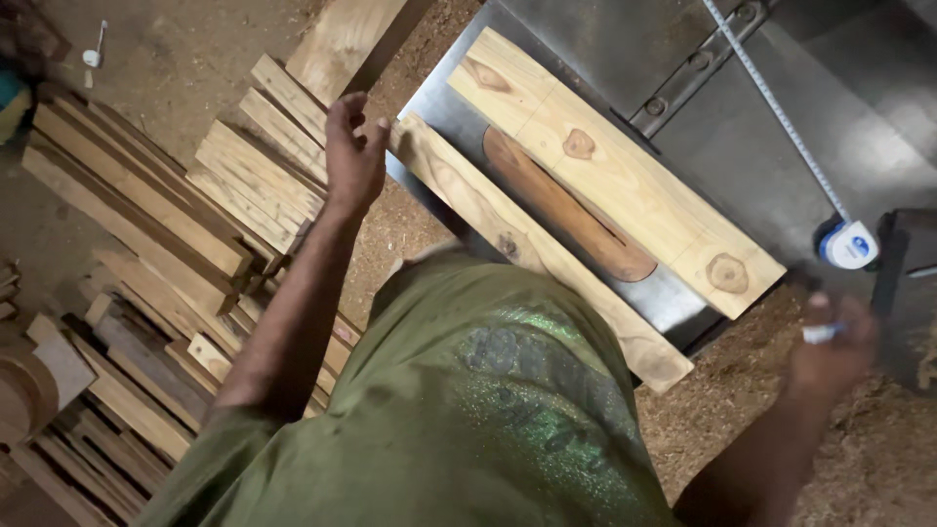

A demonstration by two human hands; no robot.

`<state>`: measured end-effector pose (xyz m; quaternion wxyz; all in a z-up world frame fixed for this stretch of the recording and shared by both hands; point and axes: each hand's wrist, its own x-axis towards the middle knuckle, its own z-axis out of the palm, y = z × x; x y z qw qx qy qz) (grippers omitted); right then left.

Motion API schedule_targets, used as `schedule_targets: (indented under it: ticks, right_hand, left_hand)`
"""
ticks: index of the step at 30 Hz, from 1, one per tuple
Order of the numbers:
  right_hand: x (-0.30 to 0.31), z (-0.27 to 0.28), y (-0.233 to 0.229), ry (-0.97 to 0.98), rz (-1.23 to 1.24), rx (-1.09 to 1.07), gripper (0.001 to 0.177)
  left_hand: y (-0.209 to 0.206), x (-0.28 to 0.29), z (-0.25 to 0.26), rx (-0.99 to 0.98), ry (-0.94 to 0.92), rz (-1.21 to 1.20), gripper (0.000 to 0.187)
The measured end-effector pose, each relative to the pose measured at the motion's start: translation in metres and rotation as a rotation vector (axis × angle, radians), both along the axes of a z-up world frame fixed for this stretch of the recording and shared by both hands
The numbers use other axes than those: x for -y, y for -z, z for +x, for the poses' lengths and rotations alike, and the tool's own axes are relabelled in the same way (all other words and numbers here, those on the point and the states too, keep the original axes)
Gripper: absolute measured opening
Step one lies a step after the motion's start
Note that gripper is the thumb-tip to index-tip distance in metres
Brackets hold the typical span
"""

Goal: The person measures and marks wooden planks on a table saw surface using a tape measure, a square, and a marker. They align the tools to draw straight lines on the wood, preparing it for cutting.

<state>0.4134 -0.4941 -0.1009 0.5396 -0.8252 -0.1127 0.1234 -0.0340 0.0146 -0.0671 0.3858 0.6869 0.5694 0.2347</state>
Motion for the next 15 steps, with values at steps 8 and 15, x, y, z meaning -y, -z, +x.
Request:
schedule_targets:
  ticks: [8,15]
  right_hand:
    - [0.000,-0.233,-0.022,-0.069,0.201,-0.302,0.025]
    - [-0.001,-0.261,-0.034,-0.146,-0.287,0.115,0.038]
  left_hand:
    - [0.098,-0.004,-0.038,0.420,0.073,-0.491,0.069]
    - [0.098,-0.002,-0.035,0.443,0.170,-0.502,0.073]
